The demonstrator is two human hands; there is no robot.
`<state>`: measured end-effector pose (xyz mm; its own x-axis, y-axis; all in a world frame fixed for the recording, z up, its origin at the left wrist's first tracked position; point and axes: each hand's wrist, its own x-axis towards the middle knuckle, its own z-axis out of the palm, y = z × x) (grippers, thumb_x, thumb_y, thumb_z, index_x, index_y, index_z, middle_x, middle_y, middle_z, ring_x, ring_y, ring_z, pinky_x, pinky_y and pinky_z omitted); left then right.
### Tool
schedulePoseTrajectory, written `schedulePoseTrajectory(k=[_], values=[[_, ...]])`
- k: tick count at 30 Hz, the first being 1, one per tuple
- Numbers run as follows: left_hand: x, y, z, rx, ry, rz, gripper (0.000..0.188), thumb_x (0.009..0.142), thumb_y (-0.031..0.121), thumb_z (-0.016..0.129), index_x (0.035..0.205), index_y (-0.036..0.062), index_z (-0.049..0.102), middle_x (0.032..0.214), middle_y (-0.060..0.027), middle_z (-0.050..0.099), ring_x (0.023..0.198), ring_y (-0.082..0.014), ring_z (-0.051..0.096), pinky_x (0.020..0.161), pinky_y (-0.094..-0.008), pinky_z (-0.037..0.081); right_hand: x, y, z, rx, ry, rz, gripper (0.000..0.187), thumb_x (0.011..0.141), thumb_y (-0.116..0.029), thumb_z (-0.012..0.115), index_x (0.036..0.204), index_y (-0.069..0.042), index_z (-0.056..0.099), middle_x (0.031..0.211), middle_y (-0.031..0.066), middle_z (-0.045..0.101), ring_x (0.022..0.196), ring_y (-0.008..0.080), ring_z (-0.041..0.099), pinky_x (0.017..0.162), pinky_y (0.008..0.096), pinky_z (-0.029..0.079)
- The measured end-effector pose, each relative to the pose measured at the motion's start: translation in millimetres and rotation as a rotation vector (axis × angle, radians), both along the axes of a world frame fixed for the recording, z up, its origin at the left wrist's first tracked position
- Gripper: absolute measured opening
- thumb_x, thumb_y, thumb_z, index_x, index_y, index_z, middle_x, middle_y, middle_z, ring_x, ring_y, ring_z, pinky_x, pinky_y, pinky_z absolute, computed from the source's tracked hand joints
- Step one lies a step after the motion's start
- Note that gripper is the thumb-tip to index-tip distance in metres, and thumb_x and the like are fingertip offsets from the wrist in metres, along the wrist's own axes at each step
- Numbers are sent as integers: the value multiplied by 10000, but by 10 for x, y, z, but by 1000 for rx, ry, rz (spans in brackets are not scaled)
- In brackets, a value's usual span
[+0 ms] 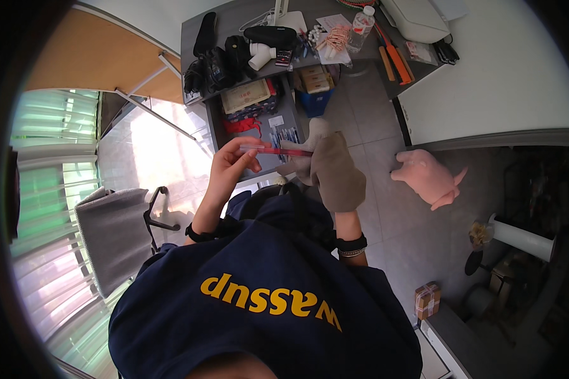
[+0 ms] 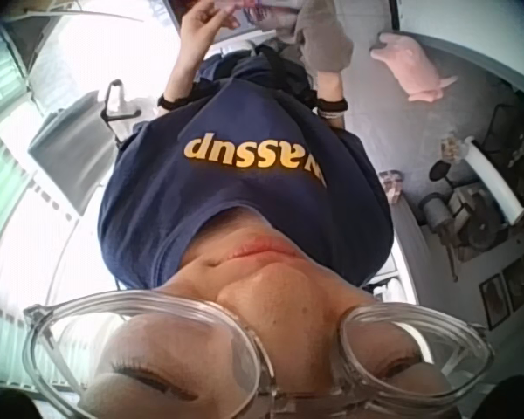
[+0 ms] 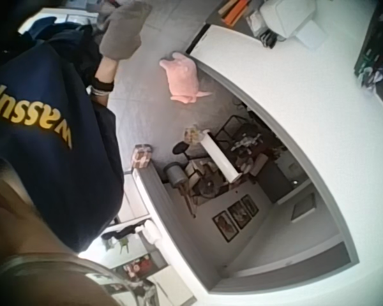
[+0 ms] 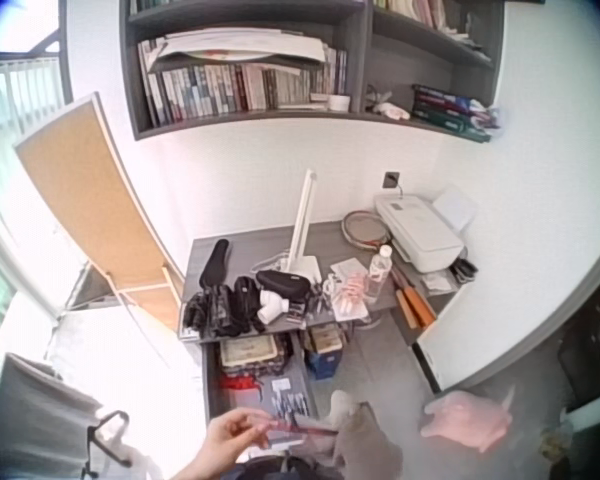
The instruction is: The person cleans a set of pens by wiping each one with a cloth and placing them into a drawer.
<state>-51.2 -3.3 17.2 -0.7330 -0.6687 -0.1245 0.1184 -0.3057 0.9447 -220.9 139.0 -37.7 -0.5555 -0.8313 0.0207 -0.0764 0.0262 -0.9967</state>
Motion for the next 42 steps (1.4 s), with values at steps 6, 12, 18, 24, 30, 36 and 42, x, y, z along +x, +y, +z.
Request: schedulePoseTrajectory(k=[6, 12, 18, 24, 30, 36, 42], values=[[-7, 48, -51, -26, -34, -61, 194, 843, 72, 499, 1021, 0, 525, 889, -72, 607, 628, -69, 540, 602, -199, 455, -107, 146, 59, 81, 543, -99, 441, 813, -134, 525, 1216, -30, 379, 1139, 64, 493, 997, 136, 486, 851, 248, 387], [-38, 59, -98, 0, -91, -185, 217, 841, 84, 506, 1040, 3, 538, 789, -61, 613, 618, -63, 540, 575, -181, 438, -145, 188, 76, 115, 730, -139, 428, 815, -143, 520, 1208, -33, 392, 1136, 65, 497, 998, 139, 488, 847, 250, 391], [-76, 135, -55, -178, -112, -129, 208, 824, 78, 530, 1015, 6, 564, 825, -69, 622, 656, -75, 553, 586, -200, 446, -165, 192, 117, 124, 810, -140, 415, 816, -152, 515, 1199, -36, 404, 1133, 67, 501, 998, 141, 490, 842, 251, 394], [-108, 139, 64, -942, -159, -16, 205, 737, 40, 587, 940, 58, 607, 791, -84, 606, 702, -190, 591, 595, -254, 467, -189, 183, 120, 142, 874, -138, 404, 818, -162, 510, 1191, -38, 416, 1131, 68, 505, 999, 143, 492, 838, 252, 397], [-101, 147, 130, -1238, -202, -23, 233, 714, -3, 598, 943, 37, 606, 821, -107, 609, 737, -232, 595, 615, -268, 468, -193, 177, 151, 155, 931, -145, 393, 819, -171, 504, 1183, -41, 428, 1128, 69, 508, 1000, 146, 494, 833, 254, 401], [-100, 129, -30, -721, -263, -174, 202, 760, 40, 583, 961, 27, 596, 825, -90, 616, 739, -157, 600, 612, -237, 457, -169, 217, 188, 186, 993, -165, 383, 821, -180, 499, 1174, -44, 440, 1125, 70, 512, 1000, 148, 496, 829, 255, 404], [-119, 173, -168, -380, -240, -255, 187, 799, 94, 559, 966, 10, 574, 775, -76, 617, 624, -81, 562, 566, -226, 447, -151, 263, 166, 298, 1044, -183, 365, 816, -180, 496, 1155, -51, 463, 1114, 69, 521, 984, 158, 506, 810, 262, 413]])
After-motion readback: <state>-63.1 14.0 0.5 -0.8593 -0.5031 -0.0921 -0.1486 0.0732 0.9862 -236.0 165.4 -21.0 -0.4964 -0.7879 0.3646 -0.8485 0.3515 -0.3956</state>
